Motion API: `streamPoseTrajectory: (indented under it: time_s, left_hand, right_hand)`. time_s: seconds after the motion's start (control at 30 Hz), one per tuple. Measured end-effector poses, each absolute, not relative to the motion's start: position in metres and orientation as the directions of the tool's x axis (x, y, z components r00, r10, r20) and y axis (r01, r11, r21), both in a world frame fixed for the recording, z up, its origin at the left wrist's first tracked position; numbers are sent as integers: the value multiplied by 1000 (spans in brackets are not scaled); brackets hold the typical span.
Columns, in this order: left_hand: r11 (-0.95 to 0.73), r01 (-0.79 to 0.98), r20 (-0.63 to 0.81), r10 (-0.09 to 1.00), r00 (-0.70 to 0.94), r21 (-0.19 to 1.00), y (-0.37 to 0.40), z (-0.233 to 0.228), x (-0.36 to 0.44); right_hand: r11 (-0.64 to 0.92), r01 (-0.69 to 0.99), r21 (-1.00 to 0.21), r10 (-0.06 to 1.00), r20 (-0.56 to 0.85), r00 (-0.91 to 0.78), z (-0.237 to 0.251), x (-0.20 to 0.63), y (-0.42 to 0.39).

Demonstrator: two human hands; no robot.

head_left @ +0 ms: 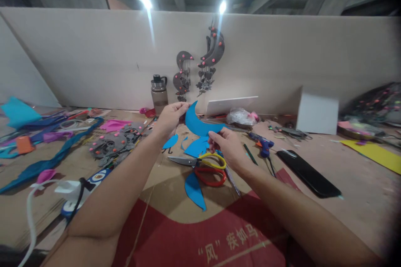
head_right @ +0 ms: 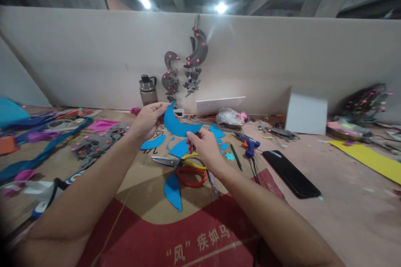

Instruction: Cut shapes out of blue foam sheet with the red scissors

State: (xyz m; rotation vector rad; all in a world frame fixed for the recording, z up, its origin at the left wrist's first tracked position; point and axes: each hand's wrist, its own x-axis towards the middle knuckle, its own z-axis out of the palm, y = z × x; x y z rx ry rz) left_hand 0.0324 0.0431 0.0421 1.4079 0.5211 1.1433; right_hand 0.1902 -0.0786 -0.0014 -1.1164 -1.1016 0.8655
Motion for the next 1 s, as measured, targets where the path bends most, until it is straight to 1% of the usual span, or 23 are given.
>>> streamPoseTrajectory:
  time_s: [0.1,0.2,0.33,0.4,0.5,0.6,0.67,0.73,0.77,0.83,0.87,0.9,0.93,1.0]
  left_hand:
    - [-142,-298,259,878,403,944,43,46,32]
    - [-116,-273,234,862,450,955,39,48,31]
    - [-223,-233,312,818,482,946,41,43,30]
    - [-247,-221,325,821,469,943,46,41,27]
    - [-244,-208,309,866,393,947,61,43,15]
    - [-282,-156,312,922,230,947,83,47,-9]
    - [-302,-71,310,941,139,951,98,47,-27]
    - [-291,52,286,955,81,955,110,45,-43]
    - [-259,134,249,965,86,957,114,42,-50]
    - [-209,347,184,977,106,914,119,35,-57]
    - [-190,452,155,981,115,872,120,32,-59]
    - [-177,538,133,984,120,824,121,28,-60]
    - [-166,603,115,986,123,780,121,24,-60]
    - [-150,679,83,988,130,719,121,17,-61]
  right_hand:
    - [221,0,-975,937,212,276,-1,191,-78]
    - [195,8,-981,937,189,292,-2,191,-77]
    - [172,-30,-985,944,156,291,-3,193,-75]
    - [169,-72,-983,949,143,281,-4,194,-74]
    - [153,-103,-983,959,123,256,-9,194,-73]
    - [125,-85,-989,969,103,227,-18,190,-72]
    - [103,-39,-994,977,93,192,-25,187,-71]
    - [60,40,-997,987,66,146,-30,184,-71]
    - [35,98,-995,992,46,118,-31,184,-71]
    - [12,271,-962,998,28,55,-31,186,-70]
    - [25,389,-921,999,35,21,-30,189,-70]
    - [59,519,-853,998,61,-15,-27,192,-70]
    - [100,652,-752,995,90,-48,-24,195,-70]
    - [138,851,-507,990,78,-114,-17,203,-71]
